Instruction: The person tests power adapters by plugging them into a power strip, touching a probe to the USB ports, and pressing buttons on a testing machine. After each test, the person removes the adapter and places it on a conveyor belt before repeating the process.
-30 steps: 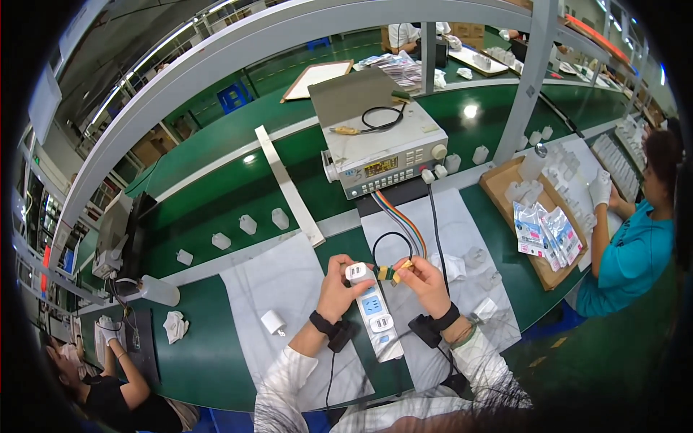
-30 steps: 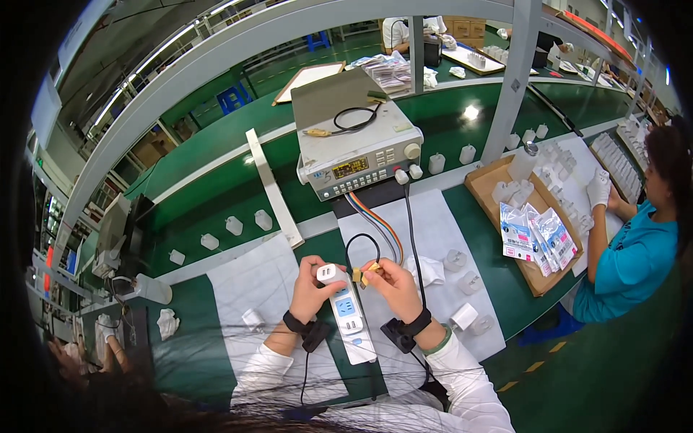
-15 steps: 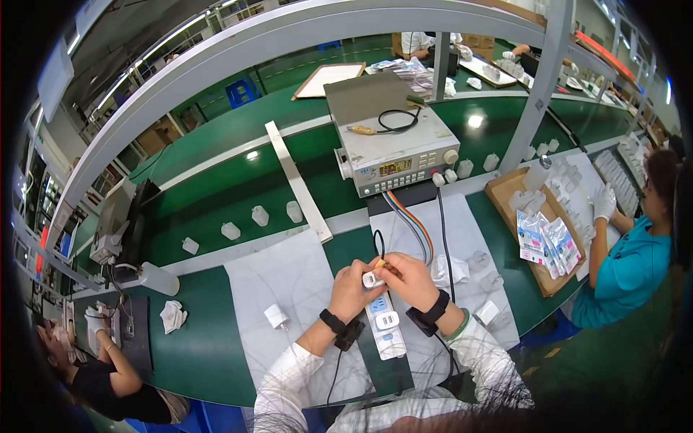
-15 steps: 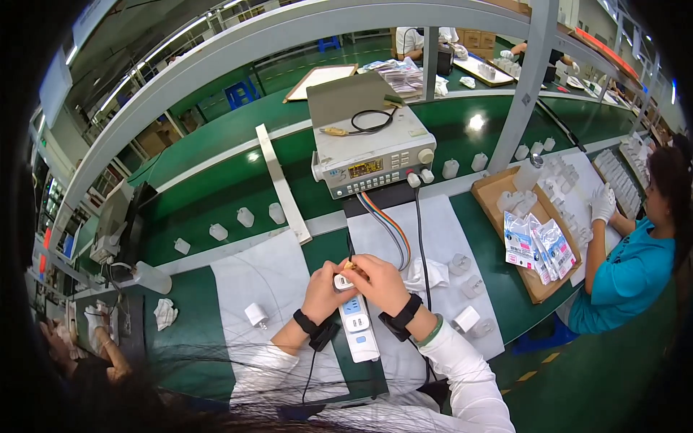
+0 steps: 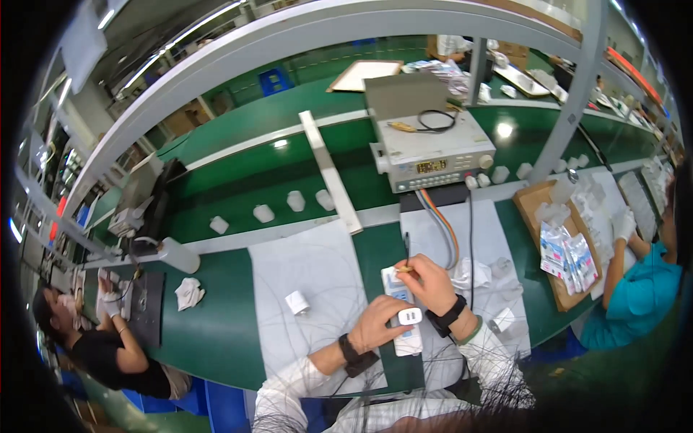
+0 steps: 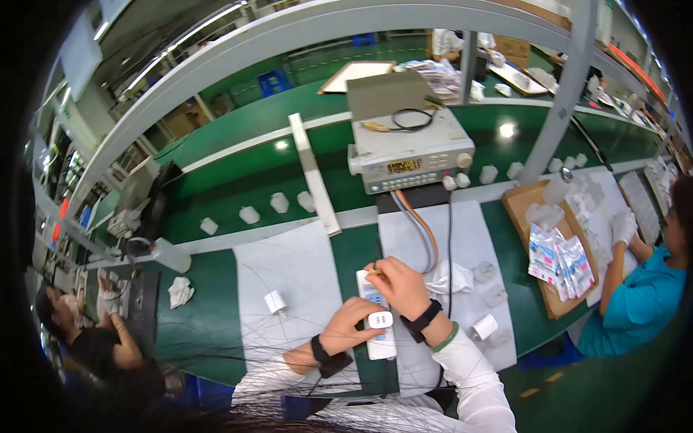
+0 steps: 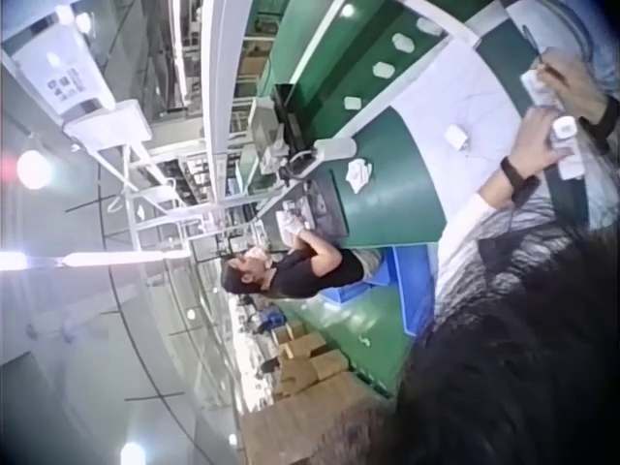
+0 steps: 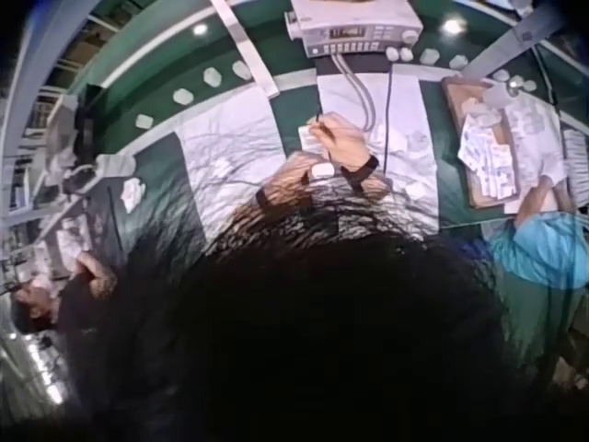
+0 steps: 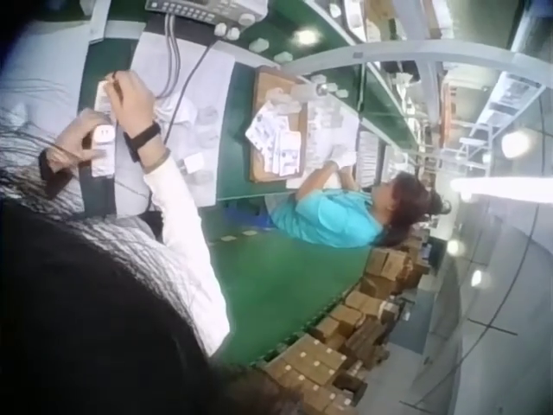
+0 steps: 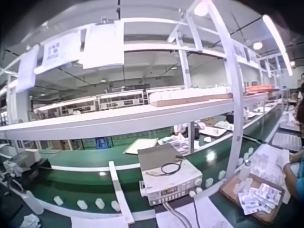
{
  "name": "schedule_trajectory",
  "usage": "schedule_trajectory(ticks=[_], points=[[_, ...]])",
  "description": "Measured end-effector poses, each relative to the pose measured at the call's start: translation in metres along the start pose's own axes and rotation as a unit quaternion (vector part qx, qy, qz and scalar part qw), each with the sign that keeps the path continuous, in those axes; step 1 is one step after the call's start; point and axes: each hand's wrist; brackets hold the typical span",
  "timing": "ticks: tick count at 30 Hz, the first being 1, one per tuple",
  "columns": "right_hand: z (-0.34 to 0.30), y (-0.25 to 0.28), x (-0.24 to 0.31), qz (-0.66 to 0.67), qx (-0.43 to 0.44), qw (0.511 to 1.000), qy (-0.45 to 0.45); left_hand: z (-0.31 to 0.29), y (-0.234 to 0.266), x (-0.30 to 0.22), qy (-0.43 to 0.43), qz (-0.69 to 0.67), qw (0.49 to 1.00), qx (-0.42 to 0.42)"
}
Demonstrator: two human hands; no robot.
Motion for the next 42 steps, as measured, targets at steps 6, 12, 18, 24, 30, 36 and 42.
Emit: schedule_trajectory(ticks=[6,12,18,24,30,36,42], points=[[-0.004,0.005,-0.01,0.021,0.016,0.999,-0.035,0.007,0.064,0.006,0.106,-0.204,0.942,-0.246],[-0.002,0.002,-0.005,0.031,0.005,0.999,-0.02,-0.008,0.203,0.055,0.095,0.391,0.9,-0.167],[-0.004,0.007,-0.01,0.021,0.006,0.999,-0.033,0.021,0.21,0.074,0.141,0.568,0.81,0.041],[-0.004,0.009,-0.008,0.031,0.019,0.999,-0.033,0.137,0.162,0.125,-0.093,0.638,0.764,-0.022],[-0.005,0.004,-0.01,0.024,0.038,0.998,-0.039,0.179,0.139,0.174,-0.191,0.695,0.693,0.01],[-0.005,0.004,-0.011,0.055,0.037,0.997,-0.034,0.125,0.164,0.08,-0.008,0.111,0.979,-0.171],[-0.004,0.006,-0.015,0.062,0.042,0.996,-0.052,0.02,0.053,0.001,0.201,-0.243,0.947,-0.057]])
Point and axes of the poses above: each hand's wrist, its own z-axis towards the middle knuckle, its own y-axis out of the back of the hand, x = y × z, and after that the axes turned 10 degrees about -x, right-handed
